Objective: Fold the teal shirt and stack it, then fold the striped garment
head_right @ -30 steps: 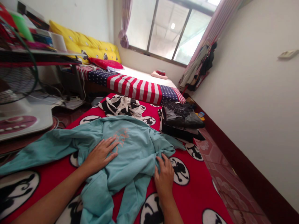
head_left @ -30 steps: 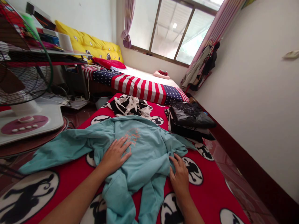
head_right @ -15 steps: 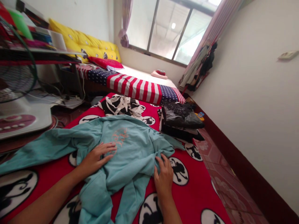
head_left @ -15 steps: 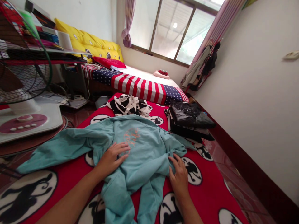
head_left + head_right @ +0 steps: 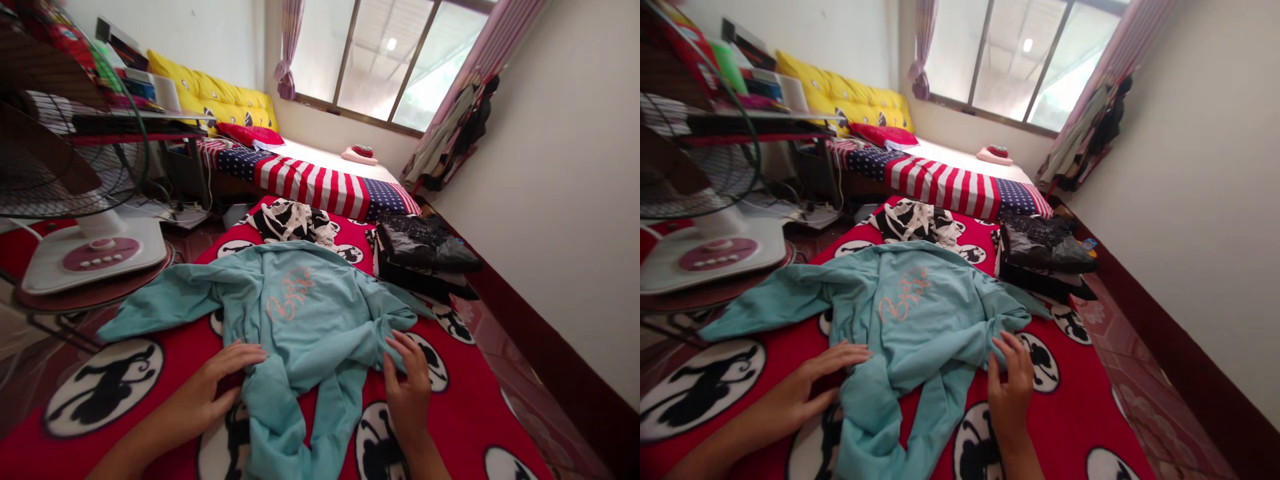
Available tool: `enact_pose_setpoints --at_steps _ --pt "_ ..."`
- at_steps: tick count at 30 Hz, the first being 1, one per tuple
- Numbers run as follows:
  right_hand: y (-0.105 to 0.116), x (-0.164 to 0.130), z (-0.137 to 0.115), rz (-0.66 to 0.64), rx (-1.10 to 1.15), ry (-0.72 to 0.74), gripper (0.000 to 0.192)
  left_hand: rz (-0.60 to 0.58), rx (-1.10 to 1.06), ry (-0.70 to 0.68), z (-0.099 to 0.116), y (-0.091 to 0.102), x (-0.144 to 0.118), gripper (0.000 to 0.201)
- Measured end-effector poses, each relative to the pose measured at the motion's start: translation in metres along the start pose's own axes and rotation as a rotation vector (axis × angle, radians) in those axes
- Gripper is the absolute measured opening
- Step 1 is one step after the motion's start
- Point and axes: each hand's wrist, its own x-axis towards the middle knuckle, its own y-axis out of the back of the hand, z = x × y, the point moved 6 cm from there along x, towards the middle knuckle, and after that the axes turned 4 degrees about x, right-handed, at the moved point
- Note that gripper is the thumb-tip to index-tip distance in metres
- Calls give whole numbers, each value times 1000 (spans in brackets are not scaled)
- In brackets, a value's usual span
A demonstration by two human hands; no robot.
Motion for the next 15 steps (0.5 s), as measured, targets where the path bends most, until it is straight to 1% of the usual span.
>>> enact_pose_setpoints --at_steps 1,3,6,8,10,12,14,15 --pt "-1 -4 -10 -54 65 -6 22 -14 24 10 5 1 -3 63" --pt "-7 -14 -28 -232 190 -62 20 -34 67 10 19 2 -6 79" --pt "-23 -32 -52 -603 270 -170 18 -66 166 -67 48 -2 -8 96" --pt "-30 -41 -64 -828 253 -180 22 -99 243 -152 67 -8 -8 100" --pt "-31 -45 -71 -987 205 -141 41 -143 283 -230 82 -18 -8 92" --pt "-30 -47 -71 -1086 143 -100 61 -181 279 -280 90 -26 -8 72" --pt "-30 -50 -68 -1155 75 -84 68 -192 227 -312 92 -31 -8 50" --pt "-30 -52 -66 -1183 49 -86 69 -173 176 -310 90 -30 -8 43"
